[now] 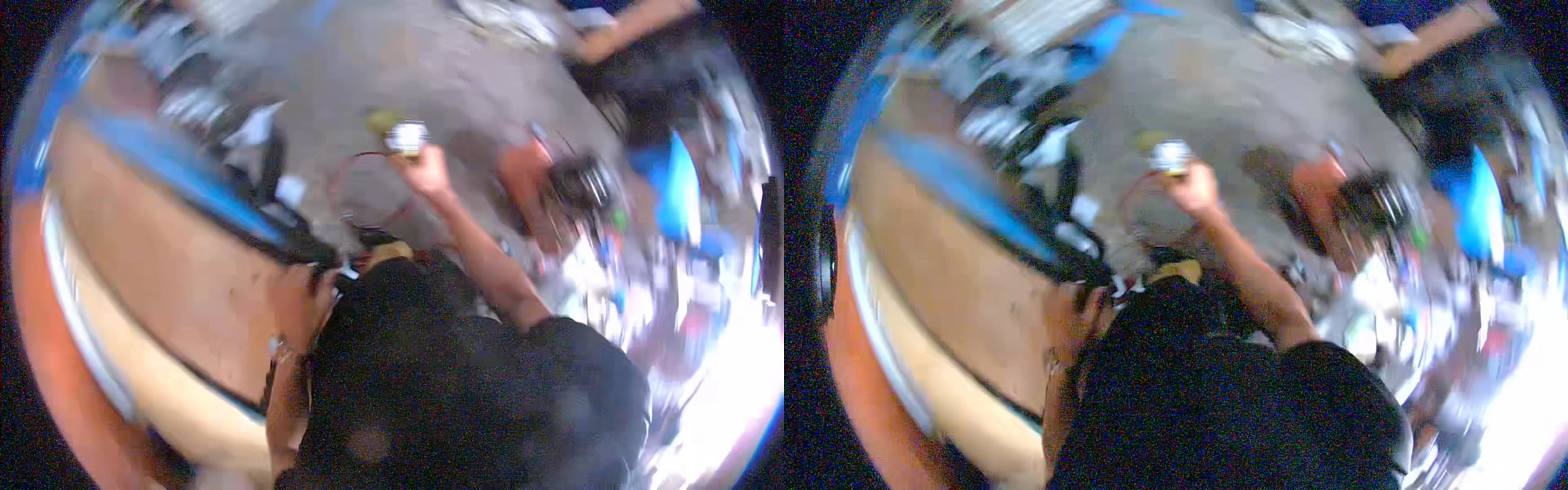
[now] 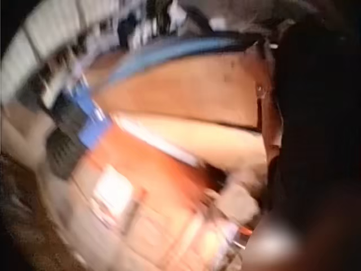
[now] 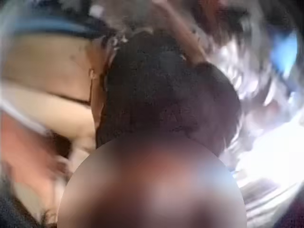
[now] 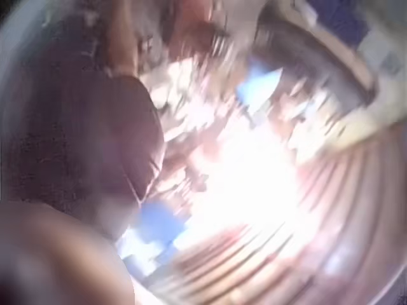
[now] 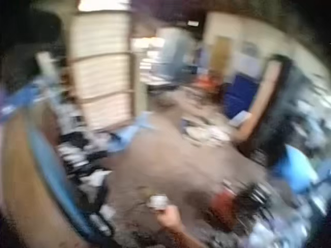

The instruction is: Securing fabric to a wooden furniture frame using a pneumatic stapler.

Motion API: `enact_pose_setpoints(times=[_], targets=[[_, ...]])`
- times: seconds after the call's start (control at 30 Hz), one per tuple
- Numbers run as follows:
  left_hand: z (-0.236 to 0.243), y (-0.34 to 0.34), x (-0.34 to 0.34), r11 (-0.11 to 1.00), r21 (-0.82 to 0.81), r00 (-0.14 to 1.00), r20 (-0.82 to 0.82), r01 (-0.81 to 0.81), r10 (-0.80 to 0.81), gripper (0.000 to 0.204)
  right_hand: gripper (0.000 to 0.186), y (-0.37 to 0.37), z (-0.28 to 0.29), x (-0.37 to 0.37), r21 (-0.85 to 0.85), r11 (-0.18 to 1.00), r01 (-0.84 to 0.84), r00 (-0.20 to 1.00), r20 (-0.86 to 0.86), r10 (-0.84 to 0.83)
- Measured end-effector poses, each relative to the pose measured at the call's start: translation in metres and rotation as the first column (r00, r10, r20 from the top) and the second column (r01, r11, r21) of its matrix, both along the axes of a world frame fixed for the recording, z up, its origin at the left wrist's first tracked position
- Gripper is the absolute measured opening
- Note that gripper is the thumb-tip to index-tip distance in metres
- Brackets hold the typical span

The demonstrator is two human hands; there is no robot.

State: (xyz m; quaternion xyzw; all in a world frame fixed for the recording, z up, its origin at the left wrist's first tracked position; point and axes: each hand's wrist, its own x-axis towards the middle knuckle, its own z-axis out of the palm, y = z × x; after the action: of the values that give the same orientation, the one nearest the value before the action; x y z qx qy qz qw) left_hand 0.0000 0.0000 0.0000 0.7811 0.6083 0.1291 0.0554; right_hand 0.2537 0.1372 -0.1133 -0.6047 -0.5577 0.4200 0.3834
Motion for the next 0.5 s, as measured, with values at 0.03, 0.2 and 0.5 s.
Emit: enact_pose_setpoints(times=[0.03, 0.2, 0.5], targets=[[-0.025, 0.009, 0.006, 0.987, -0.027, 0.987, 0.029, 0.158, -0.158, 0.024, 0.055, -0.036, -0.011, 0.029, -0.033, 0.987, 0.157, 0.987, 0.039, -0.156], [-0.088, 0.104, -0.028, 0.964, -0.024, 0.851, 0.475, 0.266, -0.223, 0.025, 0.061, -0.064, -0.048, -0.032, -0.104, 0.89, 0.445, 0.894, 0.107, -0.435], [0.093, 0.259, -0.028, 0.976, 0.134, 0.723, 0.657, 0.169, -0.215, 0.026, 0.043, 0.008, 0.097, 0.03, -0.302, 0.866, 0.398, 0.912, 0.232, -0.338]])
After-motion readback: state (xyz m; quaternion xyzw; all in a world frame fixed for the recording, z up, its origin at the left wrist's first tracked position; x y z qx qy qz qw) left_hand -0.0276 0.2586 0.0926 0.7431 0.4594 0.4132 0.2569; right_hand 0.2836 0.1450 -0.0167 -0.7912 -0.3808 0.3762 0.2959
